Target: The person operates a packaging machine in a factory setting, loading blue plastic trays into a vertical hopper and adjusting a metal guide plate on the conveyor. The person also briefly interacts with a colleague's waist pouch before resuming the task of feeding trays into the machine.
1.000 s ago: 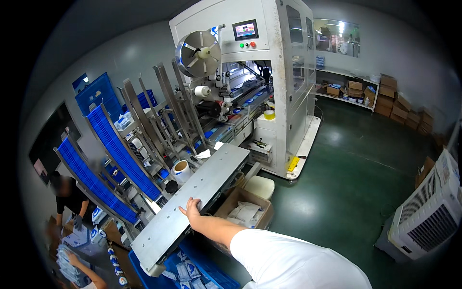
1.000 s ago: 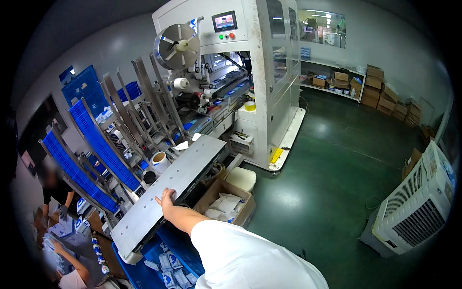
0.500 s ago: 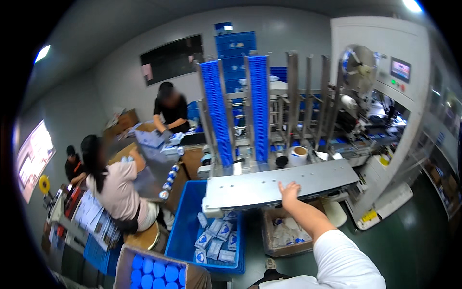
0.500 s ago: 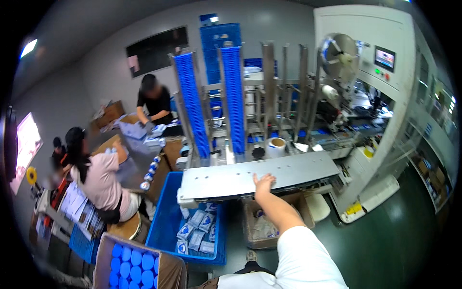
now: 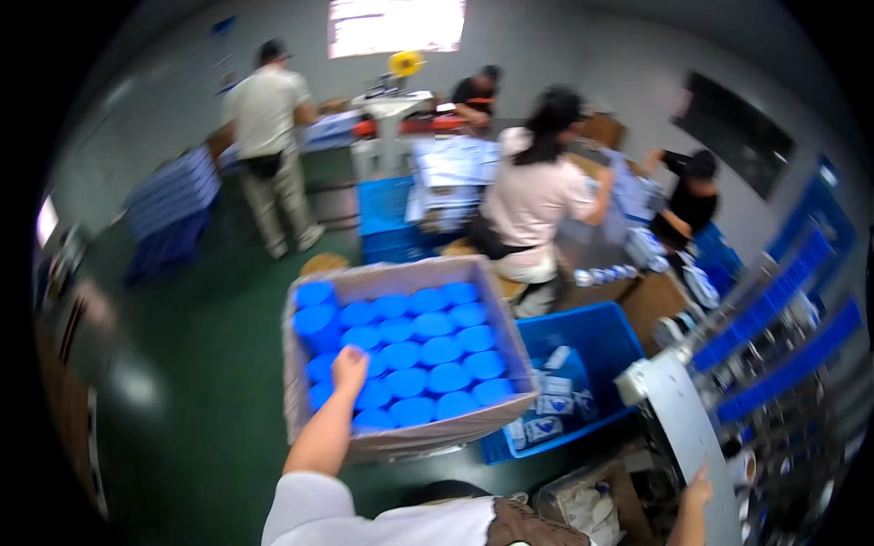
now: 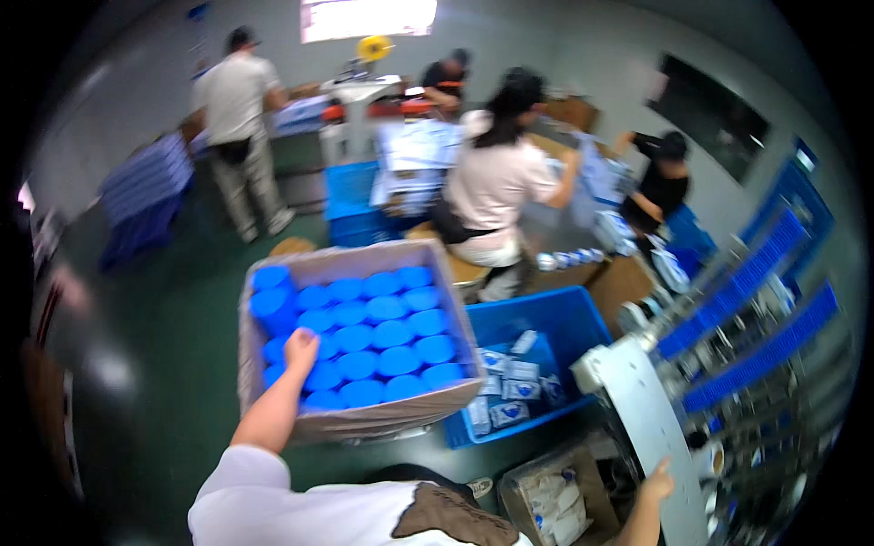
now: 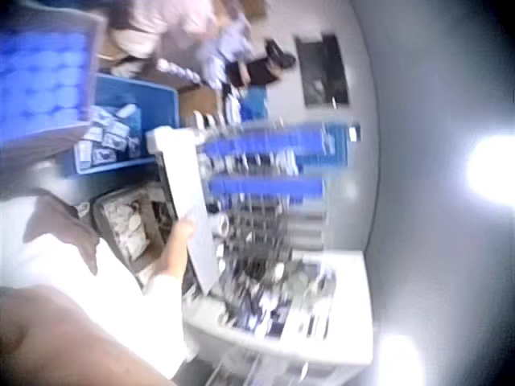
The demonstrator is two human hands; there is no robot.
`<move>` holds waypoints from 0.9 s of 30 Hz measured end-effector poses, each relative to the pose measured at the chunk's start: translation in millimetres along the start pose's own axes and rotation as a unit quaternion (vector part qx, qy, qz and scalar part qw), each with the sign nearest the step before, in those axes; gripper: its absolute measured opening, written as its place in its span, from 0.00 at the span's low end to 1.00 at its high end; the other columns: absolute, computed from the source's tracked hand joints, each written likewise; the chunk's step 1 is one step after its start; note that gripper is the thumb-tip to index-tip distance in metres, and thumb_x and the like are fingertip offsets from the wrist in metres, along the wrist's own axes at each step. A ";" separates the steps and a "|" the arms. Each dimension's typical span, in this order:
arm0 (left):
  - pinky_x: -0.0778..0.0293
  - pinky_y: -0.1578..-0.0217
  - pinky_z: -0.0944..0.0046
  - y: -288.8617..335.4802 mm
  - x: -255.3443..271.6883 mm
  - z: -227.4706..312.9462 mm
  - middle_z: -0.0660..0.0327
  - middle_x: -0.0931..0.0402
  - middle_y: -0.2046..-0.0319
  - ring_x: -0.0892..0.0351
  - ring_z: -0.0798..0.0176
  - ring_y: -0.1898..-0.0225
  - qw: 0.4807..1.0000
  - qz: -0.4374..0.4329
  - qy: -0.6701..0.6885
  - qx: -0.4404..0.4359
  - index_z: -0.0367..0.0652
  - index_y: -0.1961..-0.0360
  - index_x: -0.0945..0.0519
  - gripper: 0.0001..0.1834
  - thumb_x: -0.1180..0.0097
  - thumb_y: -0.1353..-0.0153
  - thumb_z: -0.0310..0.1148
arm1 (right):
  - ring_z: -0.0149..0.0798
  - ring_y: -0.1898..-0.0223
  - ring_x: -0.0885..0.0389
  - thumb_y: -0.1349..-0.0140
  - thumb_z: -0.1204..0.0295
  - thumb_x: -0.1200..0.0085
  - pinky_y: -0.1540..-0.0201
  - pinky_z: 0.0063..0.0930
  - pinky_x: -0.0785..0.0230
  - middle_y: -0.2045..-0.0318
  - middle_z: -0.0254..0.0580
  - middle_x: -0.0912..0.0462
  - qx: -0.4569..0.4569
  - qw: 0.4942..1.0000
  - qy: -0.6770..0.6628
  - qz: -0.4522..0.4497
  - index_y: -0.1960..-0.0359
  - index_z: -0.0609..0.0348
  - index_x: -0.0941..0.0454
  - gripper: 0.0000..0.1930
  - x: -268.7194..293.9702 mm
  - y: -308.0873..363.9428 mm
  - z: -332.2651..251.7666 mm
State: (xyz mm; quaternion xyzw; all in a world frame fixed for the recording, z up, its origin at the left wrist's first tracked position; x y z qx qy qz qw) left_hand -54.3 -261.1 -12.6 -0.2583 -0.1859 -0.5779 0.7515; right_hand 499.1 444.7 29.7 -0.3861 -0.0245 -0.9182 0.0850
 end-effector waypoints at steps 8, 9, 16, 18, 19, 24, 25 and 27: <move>0.32 0.54 0.59 -13.2 2.5 -19.4 0.54 0.30 0.62 0.29 0.57 0.58 0.845 0.189 0.381 0.323 0.35 0.56 0.30 0.24 0.43 0.52 0.37 | 0.45 0.59 0.25 0.42 0.69 0.50 0.63 0.48 0.31 0.59 0.48 0.25 0.000 0.995 -0.096 -0.020 0.31 0.36 0.61 0.41 -14.7 -20.1 11.6; 0.34 0.52 0.58 -16.3 3.7 -21.0 0.53 0.31 0.61 0.30 0.57 0.57 0.791 0.189 0.466 0.349 0.35 0.54 0.31 0.25 0.44 0.51 0.39 | 0.52 0.49 0.32 0.42 0.63 0.51 0.52 0.54 0.38 0.49 0.51 0.30 0.025 0.983 -0.165 -0.079 0.32 0.37 0.52 0.36 -15.6 -19.9 10.7; 0.65 0.32 0.56 -26.0 26.0 -14.4 0.44 0.69 0.31 0.68 0.50 0.29 0.639 0.135 0.664 0.364 0.37 0.32 0.68 0.67 0.43 0.55 0.69 | 0.40 0.69 0.19 0.44 0.78 0.47 0.72 0.45 0.23 0.66 0.47 0.20 -0.043 0.997 -0.061 -0.028 0.30 0.35 0.71 0.49 -11.0 -21.1 4.4; 0.66 0.32 0.56 -28.9 30.6 -14.1 0.44 0.69 0.31 0.68 0.49 0.29 0.639 0.112 0.666 0.368 0.36 0.32 0.69 0.71 0.40 0.60 0.71 | 0.42 0.68 0.19 0.43 0.77 0.47 0.72 0.45 0.23 0.63 0.49 0.21 -0.035 0.997 -0.063 -0.015 0.30 0.34 0.70 0.49 -9.0 -14.2 1.4; 0.66 0.32 0.56 -30.5 31.3 -14.4 0.44 0.69 0.31 0.68 0.50 0.29 0.654 0.098 0.655 0.367 0.36 0.32 0.69 0.73 0.39 0.62 0.71 | 0.43 0.67 0.19 0.43 0.76 0.47 0.71 0.44 0.23 0.61 0.50 0.22 -0.033 0.997 -0.068 -0.023 0.30 0.33 0.69 0.48 -6.7 -10.6 1.3; 0.49 0.37 0.58 -38.3 29.7 -27.2 0.55 0.39 0.39 0.41 0.55 0.40 0.679 0.106 0.643 0.338 0.44 0.36 0.40 0.50 0.36 0.55 0.61 | 0.47 0.65 0.19 0.42 0.75 0.49 0.69 0.44 0.24 0.54 0.55 0.25 -0.054 0.995 -0.068 -0.052 0.30 0.31 0.66 0.45 16.2 12.0 -0.1; 0.45 0.40 0.58 -40.9 29.9 -30.2 0.58 0.36 0.41 0.38 0.56 0.42 0.679 0.078 0.660 0.312 0.46 0.39 0.36 0.47 0.36 0.55 0.61 | 0.47 0.64 0.19 0.42 0.74 0.49 0.68 0.44 0.24 0.53 0.55 0.25 -0.056 0.994 -0.074 -0.058 0.30 0.31 0.66 0.45 22.0 16.0 -0.8; 0.39 0.45 0.60 -46.3 33.9 -38.7 0.63 0.31 0.45 0.34 0.58 0.46 0.656 0.038 0.679 0.327 0.48 0.43 0.32 0.42 0.35 0.55 0.59 | 0.48 0.62 0.19 0.41 0.73 0.49 0.66 0.44 0.25 0.52 0.56 0.26 -0.063 0.993 -0.085 -0.059 0.30 0.31 0.66 0.44 33.3 25.1 -2.8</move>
Point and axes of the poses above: each hand's wrist, its own y-axis away from the middle knuckle, its own x-axis out of the back of the hand, z = x × y, the point moved 2 cm from there along -y, towards the middle knuckle
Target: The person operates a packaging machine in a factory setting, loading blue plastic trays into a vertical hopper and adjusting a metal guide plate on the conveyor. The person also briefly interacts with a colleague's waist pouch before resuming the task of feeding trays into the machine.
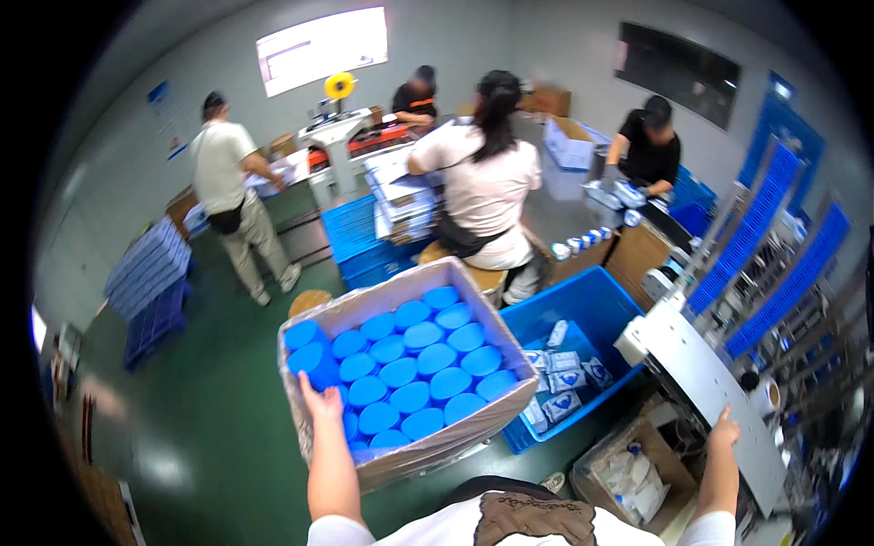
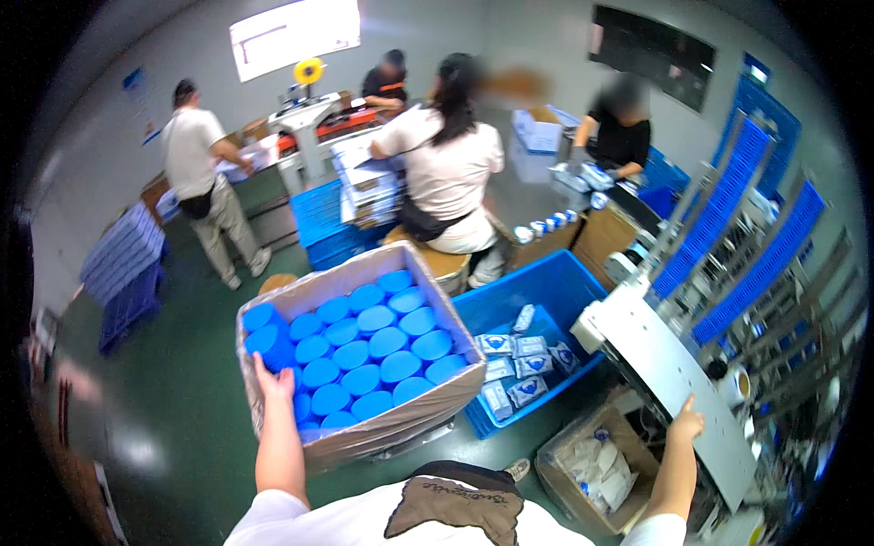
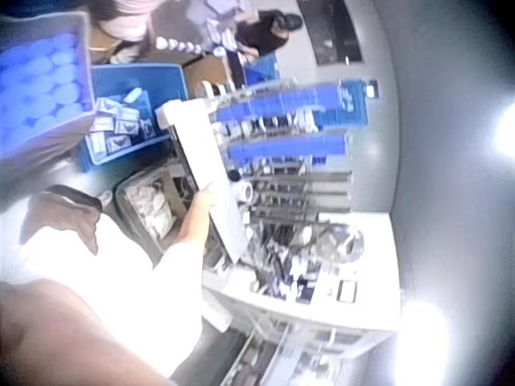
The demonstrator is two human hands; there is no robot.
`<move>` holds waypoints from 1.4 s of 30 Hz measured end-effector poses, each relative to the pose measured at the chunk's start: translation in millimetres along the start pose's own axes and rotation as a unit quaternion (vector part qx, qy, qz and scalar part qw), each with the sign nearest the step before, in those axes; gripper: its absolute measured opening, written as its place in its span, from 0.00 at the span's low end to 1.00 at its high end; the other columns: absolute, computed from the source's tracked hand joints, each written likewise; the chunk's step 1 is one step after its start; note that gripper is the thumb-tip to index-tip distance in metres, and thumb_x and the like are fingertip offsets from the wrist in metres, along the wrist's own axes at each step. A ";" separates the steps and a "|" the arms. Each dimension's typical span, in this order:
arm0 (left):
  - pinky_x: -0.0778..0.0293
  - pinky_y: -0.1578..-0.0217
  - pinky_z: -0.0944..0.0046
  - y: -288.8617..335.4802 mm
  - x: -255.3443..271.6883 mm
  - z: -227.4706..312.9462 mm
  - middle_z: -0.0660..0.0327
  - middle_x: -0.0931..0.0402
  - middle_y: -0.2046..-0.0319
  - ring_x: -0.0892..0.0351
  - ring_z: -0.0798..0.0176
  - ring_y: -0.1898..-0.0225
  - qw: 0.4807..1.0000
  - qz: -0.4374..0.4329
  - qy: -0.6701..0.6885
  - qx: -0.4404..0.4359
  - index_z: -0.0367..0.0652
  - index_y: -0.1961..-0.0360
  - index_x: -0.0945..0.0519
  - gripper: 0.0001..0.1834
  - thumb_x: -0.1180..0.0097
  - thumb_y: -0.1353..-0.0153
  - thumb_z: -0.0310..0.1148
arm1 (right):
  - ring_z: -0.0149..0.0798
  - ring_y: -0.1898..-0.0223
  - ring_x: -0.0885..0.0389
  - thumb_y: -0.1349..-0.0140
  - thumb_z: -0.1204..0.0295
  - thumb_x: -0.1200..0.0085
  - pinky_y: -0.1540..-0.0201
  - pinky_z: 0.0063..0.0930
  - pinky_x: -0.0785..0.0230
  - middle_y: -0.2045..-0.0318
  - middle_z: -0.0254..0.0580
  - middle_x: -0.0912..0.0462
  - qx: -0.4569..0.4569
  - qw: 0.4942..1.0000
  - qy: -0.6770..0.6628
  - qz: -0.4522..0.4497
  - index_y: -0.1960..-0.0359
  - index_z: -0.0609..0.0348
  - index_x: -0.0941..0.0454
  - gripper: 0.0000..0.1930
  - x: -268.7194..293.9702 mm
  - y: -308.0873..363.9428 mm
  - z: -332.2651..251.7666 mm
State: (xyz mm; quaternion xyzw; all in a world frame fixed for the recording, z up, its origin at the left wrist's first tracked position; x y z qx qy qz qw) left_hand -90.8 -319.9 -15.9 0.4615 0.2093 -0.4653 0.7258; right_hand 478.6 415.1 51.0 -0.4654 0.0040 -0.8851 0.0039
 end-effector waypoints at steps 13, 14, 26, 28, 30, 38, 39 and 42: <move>0.43 0.43 0.61 21.7 -6.6 4.0 0.53 0.53 0.38 0.50 0.58 0.38 0.995 0.034 -0.094 -0.004 0.33 0.33 0.62 0.71 0.28 0.66 0.58 | 0.53 0.54 0.22 0.40 0.70 0.51 0.61 0.44 0.27 0.38 0.60 0.38 -0.019 0.998 0.032 -0.051 0.30 0.33 0.66 0.43 38.5 31.2 -5.3; 0.44 0.43 0.61 22.7 -7.7 4.3 0.53 0.54 0.37 0.51 0.59 0.37 0.994 0.027 -0.101 -0.008 0.33 0.33 0.62 0.71 0.28 0.66 0.58 | 0.60 0.50 0.26 0.36 0.71 0.57 0.56 0.48 0.28 0.37 0.62 0.41 -0.016 0.997 0.000 -0.081 0.30 0.32 0.67 0.39 39.3 30.9 -4.6; 0.45 0.41 0.61 13.6 -3.1 0.7 0.51 0.53 0.37 0.50 0.56 0.36 0.992 0.077 -0.091 -0.029 0.35 0.32 0.61 0.71 0.27 0.66 0.58 | 0.62 0.50 0.28 0.35 0.71 0.57 0.58 0.50 0.29 0.37 0.63 0.42 -0.012 0.997 -0.004 -0.080 0.30 0.31 0.67 0.38 36.5 28.8 -6.6; 0.44 0.41 0.61 13.8 -1.0 1.1 0.50 0.53 0.37 0.50 0.56 0.36 0.992 0.073 -0.096 -0.033 0.36 0.32 0.62 0.71 0.27 0.65 0.58 | 0.62 0.51 0.28 0.36 0.71 0.57 0.59 0.49 0.29 0.37 0.63 0.42 -0.012 0.997 0.001 -0.078 0.30 0.30 0.67 0.39 35.4 27.8 -7.4; 0.44 0.42 0.61 14.2 0.5 1.9 0.50 0.53 0.37 0.49 0.56 0.36 0.994 0.070 -0.079 -0.035 0.36 0.32 0.63 0.71 0.28 0.65 0.58 | 0.62 0.51 0.27 0.36 0.71 0.57 0.60 0.49 0.29 0.37 0.63 0.41 -0.013 0.997 0.011 -0.073 0.30 0.30 0.67 0.39 33.6 27.2 -8.0; 0.40 0.39 0.56 7.6 -3.7 1.6 0.51 0.36 0.43 0.34 0.53 0.44 0.999 0.013 -0.001 -0.045 0.29 0.40 0.43 0.43 0.38 0.46 0.47 | 0.53 0.64 0.22 0.39 0.72 0.53 0.73 0.41 0.29 0.58 0.56 0.25 0.001 1.000 0.019 0.009 0.31 0.25 0.58 0.38 4.3 8.7 -3.6; 0.38 0.41 0.56 6.7 -4.2 0.6 0.52 0.35 0.43 0.33 0.53 0.45 0.999 0.000 0.027 -0.030 0.31 0.41 0.40 0.39 0.39 0.45 0.47 | 0.48 0.69 0.21 0.40 0.72 0.52 0.76 0.39 0.29 0.59 0.54 0.25 -0.004 0.999 0.013 0.041 0.31 0.27 0.57 0.39 -2.0 6.0 -1.8; 0.34 0.46 0.58 9.6 -4.0 -1.4 0.55 0.29 0.47 0.30 0.55 0.47 0.998 -0.034 0.013 -0.047 0.40 0.43 0.33 0.33 0.39 0.44 0.47 | 0.42 0.69 0.20 0.42 0.73 0.50 0.73 0.39 0.25 0.63 0.46 0.23 0.041 0.997 0.025 0.067 0.30 0.31 0.62 0.43 -16.8 -11.2 4.6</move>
Point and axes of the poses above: each hand's wrist, its own y-axis away from the middle knuckle, its own x-axis out of the back of the hand, z = x × y, the point moved 2 cm from there along -y, towards the middle knuckle
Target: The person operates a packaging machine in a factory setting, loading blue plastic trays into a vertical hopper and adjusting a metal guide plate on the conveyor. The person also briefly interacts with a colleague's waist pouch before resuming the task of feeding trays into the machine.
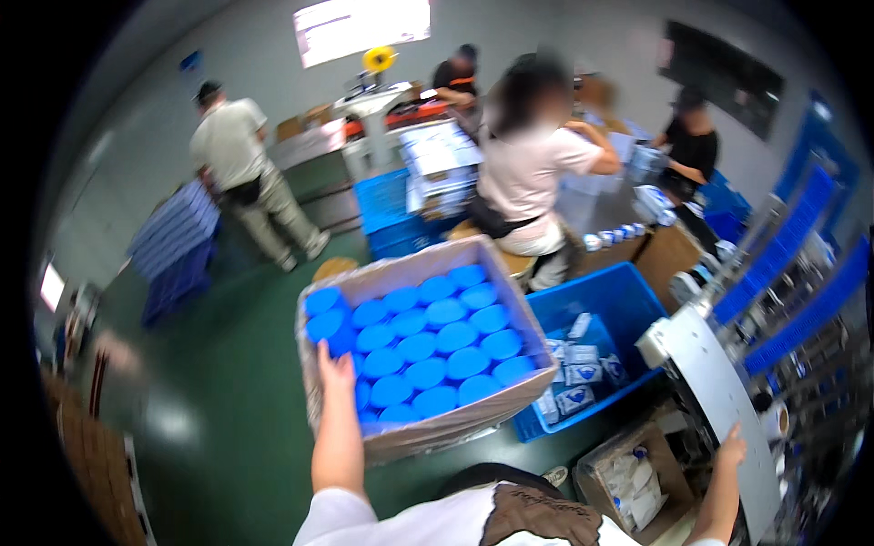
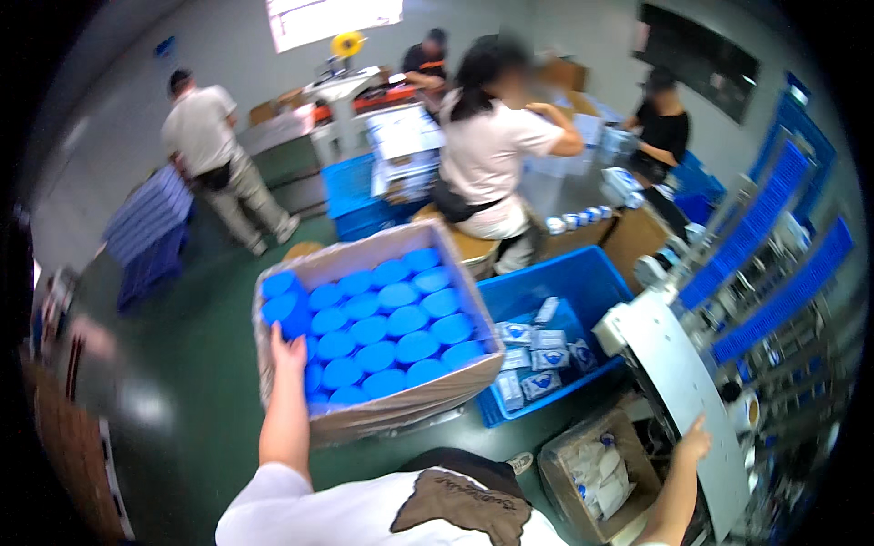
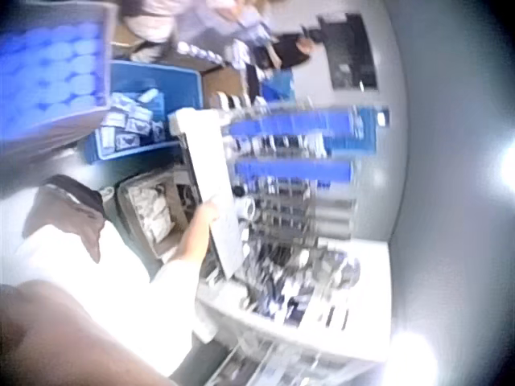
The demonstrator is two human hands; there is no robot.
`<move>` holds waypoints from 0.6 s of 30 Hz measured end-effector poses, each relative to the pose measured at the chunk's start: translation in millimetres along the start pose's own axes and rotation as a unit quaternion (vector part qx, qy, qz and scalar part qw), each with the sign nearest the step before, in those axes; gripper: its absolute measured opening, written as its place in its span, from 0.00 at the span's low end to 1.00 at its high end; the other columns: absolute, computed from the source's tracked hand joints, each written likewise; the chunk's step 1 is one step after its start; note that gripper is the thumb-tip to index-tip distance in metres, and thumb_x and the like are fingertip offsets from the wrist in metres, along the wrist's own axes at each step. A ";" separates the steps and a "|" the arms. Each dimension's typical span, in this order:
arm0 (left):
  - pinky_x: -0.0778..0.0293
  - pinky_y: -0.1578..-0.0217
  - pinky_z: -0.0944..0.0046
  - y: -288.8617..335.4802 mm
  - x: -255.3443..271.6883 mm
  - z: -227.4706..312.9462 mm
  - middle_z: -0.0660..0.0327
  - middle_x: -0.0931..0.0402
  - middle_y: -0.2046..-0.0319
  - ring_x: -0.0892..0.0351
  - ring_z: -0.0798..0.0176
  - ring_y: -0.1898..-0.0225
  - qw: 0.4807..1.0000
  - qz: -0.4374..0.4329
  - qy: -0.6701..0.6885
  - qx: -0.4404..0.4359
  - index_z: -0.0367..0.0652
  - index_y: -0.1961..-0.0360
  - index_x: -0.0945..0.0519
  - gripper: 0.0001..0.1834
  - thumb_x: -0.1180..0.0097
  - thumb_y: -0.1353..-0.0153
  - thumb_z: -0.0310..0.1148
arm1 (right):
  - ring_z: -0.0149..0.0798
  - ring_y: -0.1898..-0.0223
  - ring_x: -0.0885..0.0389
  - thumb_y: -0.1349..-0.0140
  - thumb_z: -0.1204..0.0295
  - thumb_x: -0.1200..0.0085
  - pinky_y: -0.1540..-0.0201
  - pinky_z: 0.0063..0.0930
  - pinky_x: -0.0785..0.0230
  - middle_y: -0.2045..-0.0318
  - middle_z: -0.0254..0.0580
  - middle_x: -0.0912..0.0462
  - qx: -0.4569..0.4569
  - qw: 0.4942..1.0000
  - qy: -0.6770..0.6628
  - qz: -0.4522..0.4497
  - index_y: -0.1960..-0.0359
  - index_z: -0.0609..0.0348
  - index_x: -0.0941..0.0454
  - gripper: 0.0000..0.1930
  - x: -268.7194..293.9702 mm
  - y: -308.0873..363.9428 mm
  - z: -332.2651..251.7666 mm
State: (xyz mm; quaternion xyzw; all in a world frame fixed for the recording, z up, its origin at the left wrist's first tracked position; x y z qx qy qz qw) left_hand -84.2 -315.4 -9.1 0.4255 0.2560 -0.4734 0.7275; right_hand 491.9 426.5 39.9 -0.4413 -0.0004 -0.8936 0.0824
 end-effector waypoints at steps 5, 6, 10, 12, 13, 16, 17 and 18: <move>0.47 0.36 0.59 6.0 -4.1 -2.4 0.48 0.43 0.37 0.45 0.54 0.36 0.992 0.122 0.008 0.013 0.29 0.36 0.50 0.55 0.34 0.52 0.54 | 0.43 0.67 0.18 0.42 0.76 0.50 0.70 0.37 0.22 0.61 0.50 0.23 0.005 1.000 -0.013 0.020 0.30 0.31 0.67 0.45 -17.8 -16.3 9.9; 0.55 0.33 0.60 8.9 -5.3 -2.4 0.47 0.53 0.34 0.53 0.54 0.32 0.994 0.111 0.003 0.010 0.28 0.34 0.60 0.62 0.33 0.54 0.56 | 0.43 0.67 0.18 0.42 0.76 0.51 0.70 0.36 0.22 0.60 0.51 0.23 0.013 0.999 -0.010 0.028 0.30 0.32 0.68 0.46 -19.2 -17.5 11.4; 0.47 0.36 0.58 16.3 -8.7 -1.0 0.42 0.54 0.35 0.49 0.49 0.34 0.988 0.155 -0.025 0.002 0.27 0.34 0.61 0.65 0.34 0.55 0.60 | 0.42 0.66 0.18 0.44 0.78 0.49 0.69 0.34 0.22 0.61 0.51 0.22 0.029 0.999 -0.010 0.008 0.30 0.35 0.71 0.48 -20.3 -18.0 15.5; 0.45 0.37 0.57 18.8 -9.0 -1.0 0.40 0.54 0.35 0.48 0.48 0.35 0.984 0.171 -0.043 -0.003 0.26 0.34 0.61 0.66 0.36 0.55 0.62 | 0.42 0.66 0.18 0.45 0.79 0.48 0.68 0.33 0.22 0.62 0.50 0.22 0.026 1.000 -0.001 0.002 0.30 0.36 0.72 0.50 -18.3 -16.8 16.2; 0.45 0.37 0.57 19.4 -9.2 -1.8 0.41 0.54 0.35 0.47 0.48 0.35 0.984 0.170 -0.050 -0.005 0.26 0.34 0.61 0.66 0.37 0.55 0.63 | 0.42 0.65 0.18 0.45 0.79 0.48 0.68 0.34 0.22 0.62 0.50 0.23 0.025 1.000 -0.004 0.004 0.30 0.36 0.72 0.50 -16.5 -16.3 16.3; 0.45 0.36 0.57 20.2 -6.7 -4.1 0.41 0.55 0.35 0.47 0.48 0.35 0.983 0.179 -0.028 -0.001 0.26 0.34 0.60 0.65 0.40 0.54 0.66 | 0.43 0.64 0.18 0.46 0.80 0.47 0.68 0.34 0.22 0.61 0.50 0.23 0.029 0.999 -0.015 0.012 0.30 0.36 0.71 0.51 -10.5 -14.9 16.9; 0.46 0.36 0.57 20.1 -5.7 -4.7 0.41 0.55 0.34 0.47 0.48 0.35 0.985 0.170 -0.010 0.005 0.26 0.34 0.60 0.65 0.40 0.54 0.66 | 0.43 0.64 0.18 0.46 0.80 0.47 0.67 0.34 0.22 0.61 0.49 0.23 0.033 0.999 -0.018 0.013 0.30 0.36 0.71 0.51 -9.0 -13.8 18.0; 0.46 0.36 0.57 20.1 -4.6 -5.0 0.42 0.55 0.34 0.47 0.48 0.35 0.985 0.170 0.022 0.008 0.26 0.34 0.60 0.65 0.41 0.54 0.67 | 0.43 0.65 0.18 0.46 0.81 0.47 0.67 0.34 0.22 0.62 0.49 0.23 0.038 0.999 -0.022 0.014 0.30 0.36 0.71 0.51 -7.6 -13.0 18.9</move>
Point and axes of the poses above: each hand's wrist, its own y-axis away from the middle knuckle, its own x-axis out of the back of the hand, z = x × y, the point moved 2 cm from there along -y, towards the middle knuckle
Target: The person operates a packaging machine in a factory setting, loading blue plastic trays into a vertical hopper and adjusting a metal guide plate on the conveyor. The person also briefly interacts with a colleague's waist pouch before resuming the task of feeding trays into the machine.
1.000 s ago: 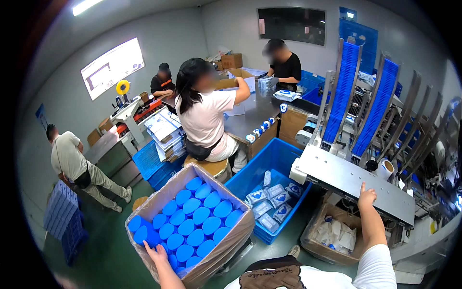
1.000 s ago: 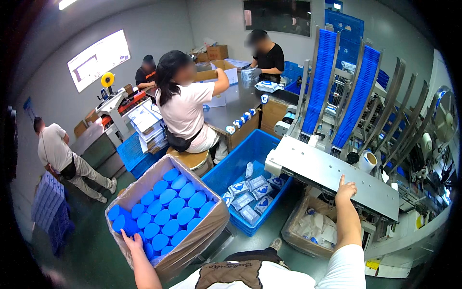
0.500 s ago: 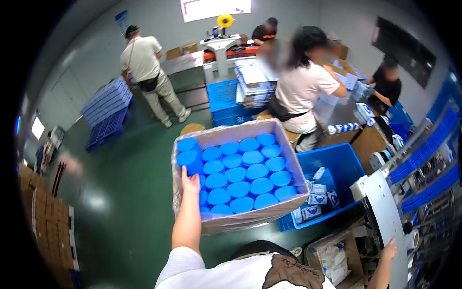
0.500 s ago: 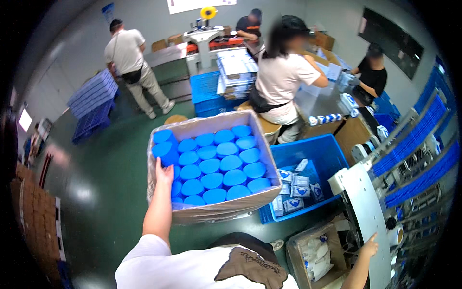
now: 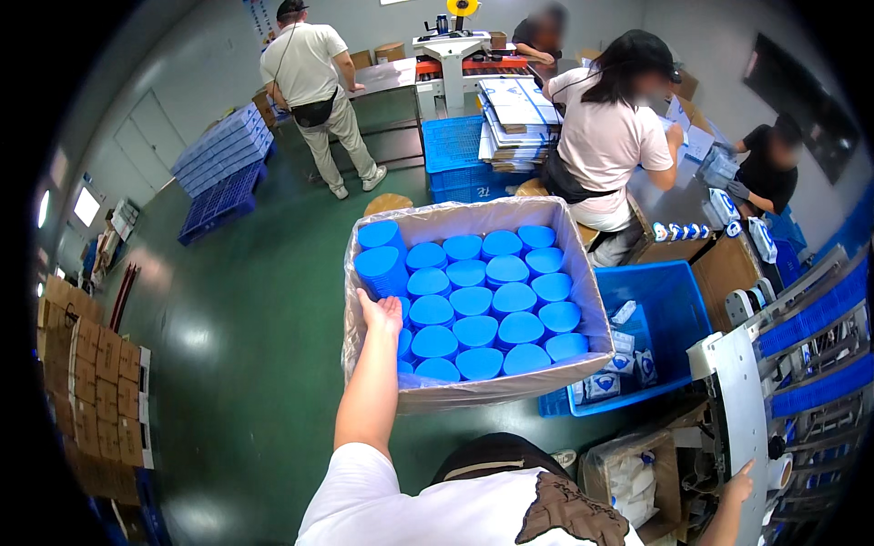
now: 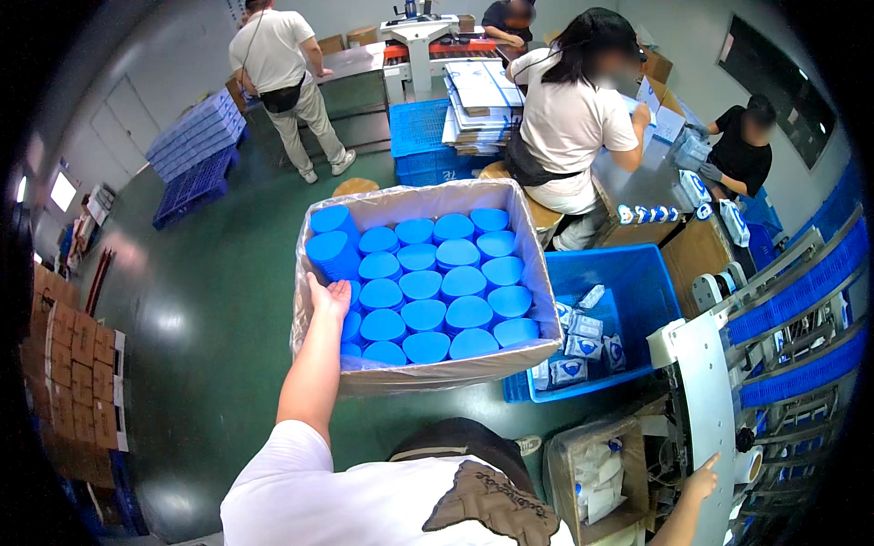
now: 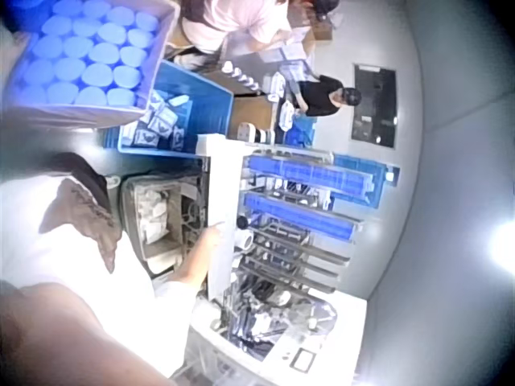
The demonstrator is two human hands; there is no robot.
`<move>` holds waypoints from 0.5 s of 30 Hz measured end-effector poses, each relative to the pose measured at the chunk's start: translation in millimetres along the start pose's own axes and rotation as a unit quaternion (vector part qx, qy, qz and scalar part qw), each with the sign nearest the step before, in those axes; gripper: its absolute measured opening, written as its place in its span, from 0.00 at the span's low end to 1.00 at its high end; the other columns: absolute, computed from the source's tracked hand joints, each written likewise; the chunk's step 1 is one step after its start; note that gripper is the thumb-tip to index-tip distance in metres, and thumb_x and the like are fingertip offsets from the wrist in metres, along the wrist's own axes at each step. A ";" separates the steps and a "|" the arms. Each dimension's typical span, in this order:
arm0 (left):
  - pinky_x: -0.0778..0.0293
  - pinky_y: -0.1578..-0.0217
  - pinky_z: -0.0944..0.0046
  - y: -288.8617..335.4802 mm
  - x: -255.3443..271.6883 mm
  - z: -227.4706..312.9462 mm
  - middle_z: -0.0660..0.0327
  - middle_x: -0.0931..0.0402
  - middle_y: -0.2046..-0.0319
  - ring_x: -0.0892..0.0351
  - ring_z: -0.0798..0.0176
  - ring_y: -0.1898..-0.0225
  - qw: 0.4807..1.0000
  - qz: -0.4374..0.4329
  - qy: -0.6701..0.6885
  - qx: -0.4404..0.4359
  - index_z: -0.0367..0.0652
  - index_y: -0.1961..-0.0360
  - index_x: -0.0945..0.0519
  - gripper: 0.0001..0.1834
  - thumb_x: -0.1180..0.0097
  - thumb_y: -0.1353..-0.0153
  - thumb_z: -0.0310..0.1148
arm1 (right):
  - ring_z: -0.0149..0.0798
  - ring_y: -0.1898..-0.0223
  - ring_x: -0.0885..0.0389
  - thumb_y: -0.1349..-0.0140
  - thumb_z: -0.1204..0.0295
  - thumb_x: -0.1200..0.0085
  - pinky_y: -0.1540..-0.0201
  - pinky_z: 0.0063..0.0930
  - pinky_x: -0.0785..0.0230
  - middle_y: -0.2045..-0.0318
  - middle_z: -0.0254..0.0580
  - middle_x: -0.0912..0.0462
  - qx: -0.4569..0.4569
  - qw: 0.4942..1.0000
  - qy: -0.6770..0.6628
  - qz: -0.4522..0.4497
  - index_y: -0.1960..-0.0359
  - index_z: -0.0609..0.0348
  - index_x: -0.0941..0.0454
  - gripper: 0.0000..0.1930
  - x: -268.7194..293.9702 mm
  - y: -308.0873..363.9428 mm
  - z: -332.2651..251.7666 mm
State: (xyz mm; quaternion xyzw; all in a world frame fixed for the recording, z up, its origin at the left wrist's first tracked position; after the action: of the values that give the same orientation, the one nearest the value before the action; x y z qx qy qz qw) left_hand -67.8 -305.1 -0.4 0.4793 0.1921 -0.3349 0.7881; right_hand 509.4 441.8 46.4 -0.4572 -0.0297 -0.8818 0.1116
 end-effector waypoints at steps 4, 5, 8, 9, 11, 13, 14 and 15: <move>0.50 0.34 0.56 -0.8 -1.4 0.9 0.43 0.55 0.35 0.51 0.48 0.33 1.000 -0.008 -0.004 0.016 0.26 0.35 0.62 0.68 0.39 0.56 0.67 | 0.43 0.66 0.18 0.46 0.81 0.47 0.65 0.34 0.23 0.64 0.49 0.21 0.009 1.000 -0.005 -0.001 0.30 0.39 0.68 0.49 1.3 1.9 2.4; 0.51 0.34 0.55 -0.3 -2.1 1.5 0.42 0.55 0.35 0.52 0.48 0.33 1.000 -0.002 -0.005 0.018 0.25 0.35 0.61 0.68 0.39 0.58 0.68 | 0.43 0.66 0.18 0.46 0.81 0.48 0.65 0.34 0.23 0.65 0.49 0.21 0.017 1.000 -0.006 0.003 0.30 0.40 0.67 0.49 0.3 1.5 2.6; 0.53 0.33 0.56 2.3 -4.7 3.0 0.43 0.56 0.35 0.54 0.50 0.33 1.000 -0.009 -0.015 0.025 0.24 0.36 0.62 0.72 0.36 0.63 0.68 | 0.43 0.67 0.18 0.46 0.82 0.48 0.65 0.34 0.23 0.67 0.50 0.21 0.040 0.999 -0.014 0.023 0.30 0.43 0.65 0.48 -5.9 -1.0 3.3; 0.55 0.33 0.56 2.7 -5.1 3.5 0.44 0.57 0.35 0.55 0.50 0.33 0.999 -0.012 -0.014 0.027 0.24 0.36 0.63 0.73 0.35 0.64 0.68 | 0.44 0.67 0.18 0.46 0.82 0.48 0.65 0.34 0.23 0.67 0.50 0.20 0.044 0.999 -0.009 0.030 0.29 0.44 0.65 0.47 -8.9 -2.0 3.8; 0.60 0.32 0.56 1.2 -6.8 5.1 0.47 0.61 0.33 0.61 0.50 0.31 0.998 -0.030 -0.025 0.039 0.32 0.34 0.70 0.76 0.33 0.66 0.67 | 0.44 0.67 0.18 0.46 0.82 0.48 0.65 0.34 0.23 0.67 0.50 0.20 0.038 0.999 -0.010 0.030 0.29 0.44 0.65 0.47 -14.6 -5.1 4.6; 0.61 0.32 0.55 -4.7 -10.0 6.9 0.47 0.62 0.33 0.61 0.50 0.31 0.998 -0.020 -0.037 0.048 0.35 0.33 0.71 0.76 0.33 0.67 0.67 | 0.43 0.68 0.18 0.46 0.81 0.48 0.65 0.33 0.23 0.66 0.50 0.21 0.034 0.999 -0.003 0.022 0.29 0.44 0.65 0.46 -18.2 -7.2 4.4; 0.59 0.33 0.55 -8.5 -12.3 7.6 0.48 0.63 0.32 0.60 0.50 0.31 0.997 -0.011 -0.045 0.053 0.39 0.32 0.66 0.74 0.33 0.67 0.68 | 0.43 0.67 0.18 0.45 0.80 0.48 0.65 0.33 0.23 0.66 0.50 0.21 0.035 0.999 0.000 0.015 0.29 0.44 0.65 0.46 -18.5 -7.3 3.8; 0.53 0.35 0.56 -12.5 -15.9 8.5 0.52 0.53 0.34 0.51 0.51 0.34 0.997 -0.019 -0.045 0.053 0.43 0.33 0.52 0.65 0.32 0.65 0.66 | 0.43 0.67 0.18 0.45 0.80 0.49 0.65 0.33 0.24 0.65 0.50 0.21 0.032 0.999 0.013 0.011 0.29 0.43 0.65 0.46 -17.5 -6.2 3.1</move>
State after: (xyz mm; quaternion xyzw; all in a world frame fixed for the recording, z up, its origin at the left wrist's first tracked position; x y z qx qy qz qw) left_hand -88.0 -311.1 5.6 0.5016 0.1477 -0.3808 0.7626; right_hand 520.2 451.3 34.3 -0.4425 -0.0516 -0.8849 0.1360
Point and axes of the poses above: each hand's wrist, its own y-axis away from the middle knuckle, its own x-axis out of the back of the hand, z = x × y, the point moved 2 cm from there along -y, towards the middle knuckle
